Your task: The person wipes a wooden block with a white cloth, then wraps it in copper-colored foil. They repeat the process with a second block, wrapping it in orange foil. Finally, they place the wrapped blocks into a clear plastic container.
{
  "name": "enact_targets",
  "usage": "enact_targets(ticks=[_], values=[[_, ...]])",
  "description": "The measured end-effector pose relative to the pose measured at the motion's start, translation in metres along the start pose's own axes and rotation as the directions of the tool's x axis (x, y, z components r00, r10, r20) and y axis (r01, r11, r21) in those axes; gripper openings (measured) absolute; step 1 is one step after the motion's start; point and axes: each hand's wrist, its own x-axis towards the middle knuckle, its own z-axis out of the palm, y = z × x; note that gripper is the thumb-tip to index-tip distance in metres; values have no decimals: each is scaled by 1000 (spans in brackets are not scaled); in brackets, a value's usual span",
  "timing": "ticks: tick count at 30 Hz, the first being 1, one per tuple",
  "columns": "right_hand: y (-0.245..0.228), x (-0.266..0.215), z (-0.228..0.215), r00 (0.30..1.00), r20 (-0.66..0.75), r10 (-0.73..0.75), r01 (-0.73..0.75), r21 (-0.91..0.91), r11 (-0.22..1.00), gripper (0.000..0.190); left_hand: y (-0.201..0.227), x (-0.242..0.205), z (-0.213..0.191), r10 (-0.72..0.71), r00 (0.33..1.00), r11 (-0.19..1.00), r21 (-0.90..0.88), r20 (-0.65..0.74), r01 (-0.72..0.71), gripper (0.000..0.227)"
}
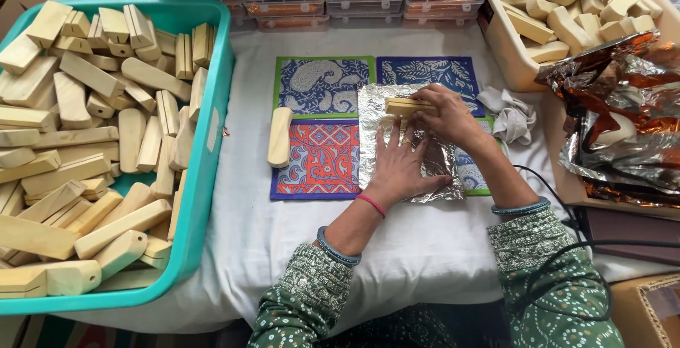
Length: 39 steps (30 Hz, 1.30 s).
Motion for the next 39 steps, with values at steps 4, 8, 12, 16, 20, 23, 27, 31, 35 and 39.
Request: enact_targets(ticks=[4,8,12,16,20,23,27,31,35,39], values=[[13,4,10,1000,-7,-30,29,-42,999,39,0,4,7,-7,1000,1000,2,-10,7,118],[20,7,17,997,-27,-71,69,-54,996,39,2,5,8,-3,1000,1000,-5,-24,3,122],[16,7,20,997,-2,-77,77,-21,997,37,1,6,8,-6,1000,1000,4,-2,6,125],[17,8,23,998,23,-56,56,19,998,37,2,3,7,-4,1000,1000,10,-17,4,125],[14,8,23,1000,20,-9,8,36,999,35,1,3,7,6,999,1000,17,-49,-6,123],[15,9,23,999,31,27,-28,28,999,33,1,3,8,13,998,1000,9,-57,-13,122],[17,8,24,999,37,16,-16,2,1000,31,1,3,8,15,999,1000,8,-51,-15,121],[14,7,21,999,49,17,-17,-8,1000,30,1,5,8,14,999,1000,20,-44,-13,121],[20,10,17,1000,-13,5,-5,-23,1000,34,0,3,8,17,999,1000,17,-48,-17,119],[56,13,18,980,-196,35,-46,-56,997,39,1,1,7,21,997,1000,-2,-70,-21,116]])
